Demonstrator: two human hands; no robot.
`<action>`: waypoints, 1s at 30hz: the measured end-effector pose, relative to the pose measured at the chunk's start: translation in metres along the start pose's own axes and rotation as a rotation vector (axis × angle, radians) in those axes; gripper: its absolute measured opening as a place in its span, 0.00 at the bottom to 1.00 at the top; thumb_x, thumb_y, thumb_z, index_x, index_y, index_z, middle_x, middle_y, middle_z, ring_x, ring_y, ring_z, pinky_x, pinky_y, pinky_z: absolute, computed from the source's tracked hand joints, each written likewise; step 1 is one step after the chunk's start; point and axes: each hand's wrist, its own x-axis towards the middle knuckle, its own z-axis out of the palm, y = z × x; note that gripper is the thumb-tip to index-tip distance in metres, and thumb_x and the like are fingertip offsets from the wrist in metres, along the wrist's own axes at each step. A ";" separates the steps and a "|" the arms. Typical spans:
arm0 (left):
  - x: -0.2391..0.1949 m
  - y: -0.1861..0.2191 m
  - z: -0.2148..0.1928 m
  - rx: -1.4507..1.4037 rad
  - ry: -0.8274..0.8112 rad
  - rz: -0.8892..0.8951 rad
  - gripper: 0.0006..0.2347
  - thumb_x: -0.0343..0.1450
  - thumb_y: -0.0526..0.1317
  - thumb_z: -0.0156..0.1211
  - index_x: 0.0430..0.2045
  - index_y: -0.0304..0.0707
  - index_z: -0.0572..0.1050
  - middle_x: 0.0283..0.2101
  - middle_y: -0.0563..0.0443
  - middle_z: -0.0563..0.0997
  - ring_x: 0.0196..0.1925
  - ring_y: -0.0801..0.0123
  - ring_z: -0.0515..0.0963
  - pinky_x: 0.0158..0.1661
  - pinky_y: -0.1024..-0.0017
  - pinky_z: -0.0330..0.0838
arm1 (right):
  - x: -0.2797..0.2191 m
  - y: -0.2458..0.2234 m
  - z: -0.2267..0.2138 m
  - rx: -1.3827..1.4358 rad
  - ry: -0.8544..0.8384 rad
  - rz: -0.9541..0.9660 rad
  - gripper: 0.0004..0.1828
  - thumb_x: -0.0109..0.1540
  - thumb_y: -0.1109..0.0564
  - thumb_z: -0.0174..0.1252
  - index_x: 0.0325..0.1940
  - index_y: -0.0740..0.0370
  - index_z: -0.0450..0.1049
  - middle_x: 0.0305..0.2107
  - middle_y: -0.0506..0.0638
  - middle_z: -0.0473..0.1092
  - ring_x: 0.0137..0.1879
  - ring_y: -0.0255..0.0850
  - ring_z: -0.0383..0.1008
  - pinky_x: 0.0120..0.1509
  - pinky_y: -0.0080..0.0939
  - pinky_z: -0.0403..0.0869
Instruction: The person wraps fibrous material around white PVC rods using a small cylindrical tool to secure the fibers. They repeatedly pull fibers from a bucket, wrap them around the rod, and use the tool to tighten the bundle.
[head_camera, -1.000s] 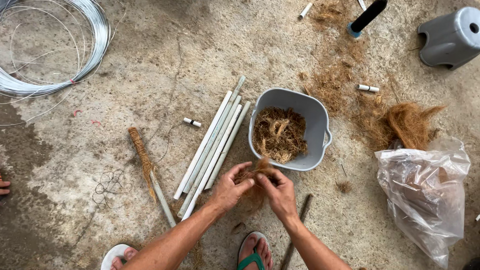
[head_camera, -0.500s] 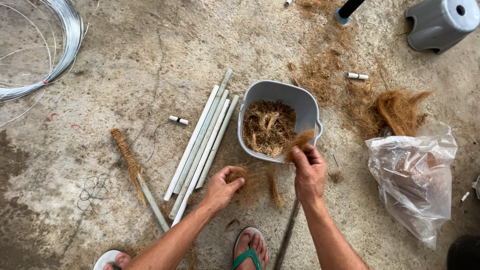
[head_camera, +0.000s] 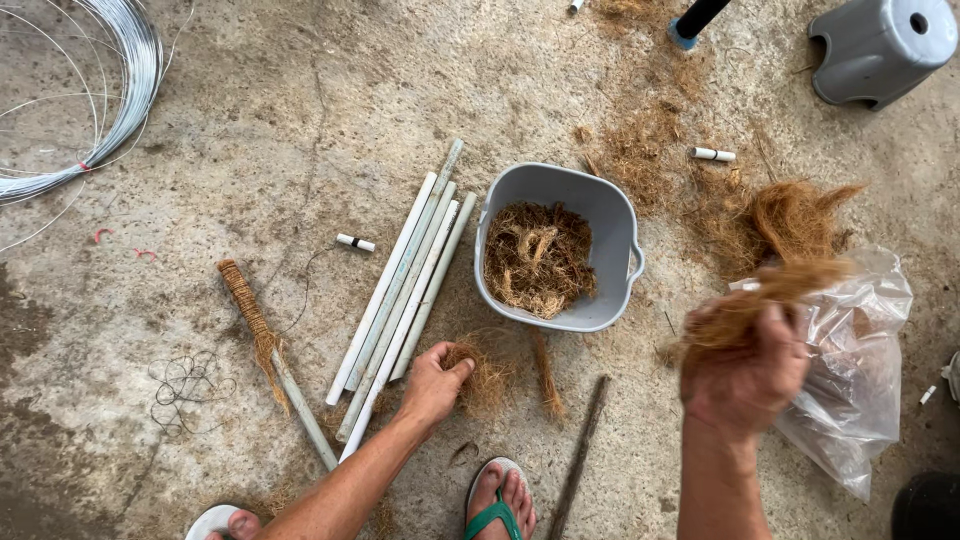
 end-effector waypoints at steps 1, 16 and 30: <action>-0.001 0.001 0.000 -0.018 -0.002 -0.013 0.18 0.71 0.40 0.62 0.57 0.40 0.74 0.56 0.44 0.82 0.56 0.61 0.82 0.60 0.57 0.72 | 0.001 -0.005 0.001 -0.035 -0.060 -0.013 0.11 0.71 0.63 0.56 0.58 0.69 0.72 0.41 0.59 0.77 0.37 0.44 0.81 0.43 0.40 0.82; 0.003 0.026 -0.027 -0.497 -0.025 0.145 0.12 0.65 0.31 0.61 0.43 0.36 0.78 0.37 0.46 0.84 0.37 0.68 0.82 0.39 0.63 0.83 | -0.041 0.054 -0.021 -1.659 -0.867 1.198 0.15 0.64 0.49 0.59 0.53 0.54 0.79 0.41 0.52 0.83 0.39 0.47 0.78 0.48 0.52 0.79; -0.032 0.066 -0.016 -0.326 -0.121 0.355 0.18 0.67 0.35 0.67 0.51 0.38 0.72 0.43 0.47 0.84 0.43 0.67 0.85 0.41 0.70 0.84 | -0.060 0.071 0.040 -1.115 -0.462 0.841 0.45 0.58 0.44 0.59 0.77 0.52 0.52 0.64 0.56 0.64 0.60 0.49 0.74 0.60 0.54 0.78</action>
